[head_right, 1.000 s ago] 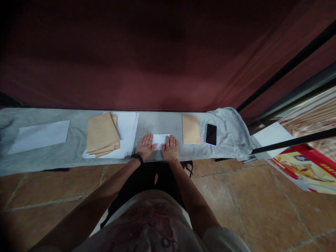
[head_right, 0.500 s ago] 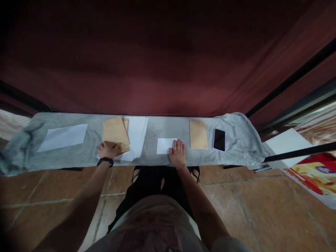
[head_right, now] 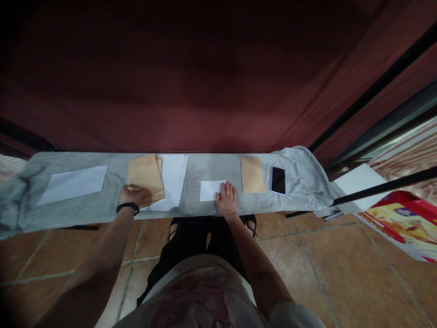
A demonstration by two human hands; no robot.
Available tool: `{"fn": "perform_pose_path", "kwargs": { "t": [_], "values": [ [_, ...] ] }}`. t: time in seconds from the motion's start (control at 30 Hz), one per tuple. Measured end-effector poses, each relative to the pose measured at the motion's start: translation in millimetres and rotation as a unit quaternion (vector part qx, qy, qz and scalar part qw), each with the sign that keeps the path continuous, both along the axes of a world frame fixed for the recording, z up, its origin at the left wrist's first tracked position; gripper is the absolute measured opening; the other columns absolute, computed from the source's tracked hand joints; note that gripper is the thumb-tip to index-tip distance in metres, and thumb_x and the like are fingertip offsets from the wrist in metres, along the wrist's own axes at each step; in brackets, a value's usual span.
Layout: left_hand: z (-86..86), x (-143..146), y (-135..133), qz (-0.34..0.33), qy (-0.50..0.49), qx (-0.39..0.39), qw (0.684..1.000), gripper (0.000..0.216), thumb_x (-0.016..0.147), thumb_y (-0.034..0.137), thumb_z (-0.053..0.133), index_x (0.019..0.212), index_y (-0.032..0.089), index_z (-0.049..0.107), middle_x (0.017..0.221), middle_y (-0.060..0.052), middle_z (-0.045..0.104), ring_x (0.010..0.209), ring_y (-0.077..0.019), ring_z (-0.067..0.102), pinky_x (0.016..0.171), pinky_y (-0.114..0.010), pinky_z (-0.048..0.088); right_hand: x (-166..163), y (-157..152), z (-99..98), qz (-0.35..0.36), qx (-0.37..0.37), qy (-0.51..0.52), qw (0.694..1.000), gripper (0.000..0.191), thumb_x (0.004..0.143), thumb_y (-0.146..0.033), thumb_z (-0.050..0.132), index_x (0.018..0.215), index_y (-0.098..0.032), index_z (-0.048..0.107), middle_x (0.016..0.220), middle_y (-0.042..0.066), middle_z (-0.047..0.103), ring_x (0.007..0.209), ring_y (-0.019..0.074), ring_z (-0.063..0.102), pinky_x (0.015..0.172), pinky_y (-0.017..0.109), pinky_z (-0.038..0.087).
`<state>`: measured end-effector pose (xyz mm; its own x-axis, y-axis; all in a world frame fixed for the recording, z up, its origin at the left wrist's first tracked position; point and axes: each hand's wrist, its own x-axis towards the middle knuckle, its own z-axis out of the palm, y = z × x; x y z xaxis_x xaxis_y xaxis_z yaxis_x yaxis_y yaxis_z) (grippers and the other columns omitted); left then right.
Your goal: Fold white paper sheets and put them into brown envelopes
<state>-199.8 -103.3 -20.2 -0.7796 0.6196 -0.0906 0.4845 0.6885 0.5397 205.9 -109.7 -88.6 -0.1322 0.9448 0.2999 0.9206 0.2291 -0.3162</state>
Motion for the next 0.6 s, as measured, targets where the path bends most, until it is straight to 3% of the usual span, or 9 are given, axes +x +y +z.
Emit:
{"fn": "perform_pose_path", "kwargs": {
  "t": [0.07,0.13,0.23,0.3,0.37,0.4,0.43,0.5,0.6],
  "values": [
    [4.4,0.3,-0.4,0.012,-0.024,0.021,0.999,0.045,0.065,0.024,0.079,0.101,0.013,0.055,0.095,-0.008,0.066,0.096,-0.0259,0.060,0.080,-0.034,0.046,-0.3,0.1,0.7,-0.003,-0.002,-0.003,1.000,0.059,0.101,-0.038,0.040,0.152,-0.008,0.037,0.159,0.021,0.032,0.145,0.0317,0.032,0.117,0.052,0.022],
    [12.3,2.5,-1.9,0.022,-0.045,0.042,0.998,0.027,0.067,0.017,0.076,0.082,0.016,0.054,0.074,0.001,0.059,0.082,-0.0210,0.059,0.071,-0.030,0.044,-0.7,0.3,1.5,-0.004,-0.006,-0.010,1.000,0.059,0.102,-0.038,0.040,0.152,-0.008,0.037,0.159,0.021,0.032,0.145,0.0315,0.033,0.118,0.050,0.022],
    [29.7,8.1,-5.6,0.034,-0.055,0.087,0.994,0.030,0.068,0.013,0.077,0.067,0.018,0.047,0.060,0.005,0.046,0.069,-0.0158,0.053,0.062,-0.025,0.040,-1.6,0.6,2.0,-0.004,-0.006,-0.018,1.000,0.058,0.102,-0.038,0.040,0.152,-0.008,0.038,0.159,0.021,0.032,0.145,0.0315,0.033,0.118,0.051,0.022],
    [42.5,15.5,-8.3,0.068,-0.105,0.171,0.977,0.034,0.068,0.008,0.076,0.064,0.018,0.044,0.058,0.007,0.042,0.063,-0.0121,0.049,0.056,-0.021,0.037,-2.1,0.6,1.5,-0.005,-0.003,-0.016,1.000,0.058,0.102,-0.038,0.040,0.152,-0.008,0.038,0.159,0.021,0.032,0.145,0.0315,0.033,0.117,0.052,0.023],
    [53.0,28.4,-11.6,0.132,-0.235,0.271,0.924,0.035,0.070,0.002,0.072,0.062,0.018,0.042,0.056,0.008,0.041,0.056,-0.0084,0.045,0.051,-0.018,0.036,-2.1,0.3,0.6,-0.006,0.001,-0.012,1.000,0.058,0.102,-0.037,0.040,0.152,-0.008,0.038,0.159,0.021,0.033,0.145,0.0313,0.033,0.117,0.052,0.023],
    [56.4,37.4,-13.7,0.132,-0.264,0.280,0.913,0.035,0.073,0.003,0.071,0.062,0.019,0.041,0.054,0.009,0.042,0.051,-0.0072,0.044,0.048,-0.018,0.036,-1.9,0.2,0.2,-0.006,0.004,-0.010,1.000,0.058,0.101,-0.037,0.040,0.152,-0.008,0.038,0.159,0.021,0.033,0.145,0.0313,0.033,0.117,0.052,0.024],
    [58.1,47.8,-16.2,0.129,-0.304,0.279,0.902,0.036,0.074,0.003,0.070,0.062,0.019,0.040,0.053,0.009,0.043,0.047,-0.0064,0.043,0.045,-0.017,0.036,-1.6,0.1,0.0,-0.006,0.006,-0.011,1.000,0.058,0.101,-0.037,0.041,0.152,-0.008,0.038,0.159,0.021,0.033,0.145,0.0314,0.034,0.117,0.052,0.024],
    [56.3,72.6,-21.9,0.130,-0.531,0.260,0.796,0.033,0.075,-0.003,0.066,0.061,0.017,0.044,0.053,0.007,0.051,0.047,-0.0058,0.050,0.043,-0.014,0.038,-1.1,0.0,0.9,-0.006,0.007,-0.013,1.000,0.057,0.101,-0.036,0.041,0.151,-0.008,0.039,0.158,0.021,0.034,0.144,0.0320,0.035,0.117,0.053,0.024],
    [42.1,114.3,-31.1,0.128,-0.609,0.222,0.751,0.023,0.073,-0.007,0.066,0.065,0.013,0.058,0.058,0.002,0.061,0.049,-0.0066,0.058,0.044,-0.013,0.044,-3.6,0.1,6.6,-0.013,-0.005,-0.010,1.000,0.054,0.100,-0.033,0.043,0.148,-0.008,0.043,0.156,0.021,0.038,0.144,0.0318,0.035,0.118,0.055,0.023]
  ]
}}
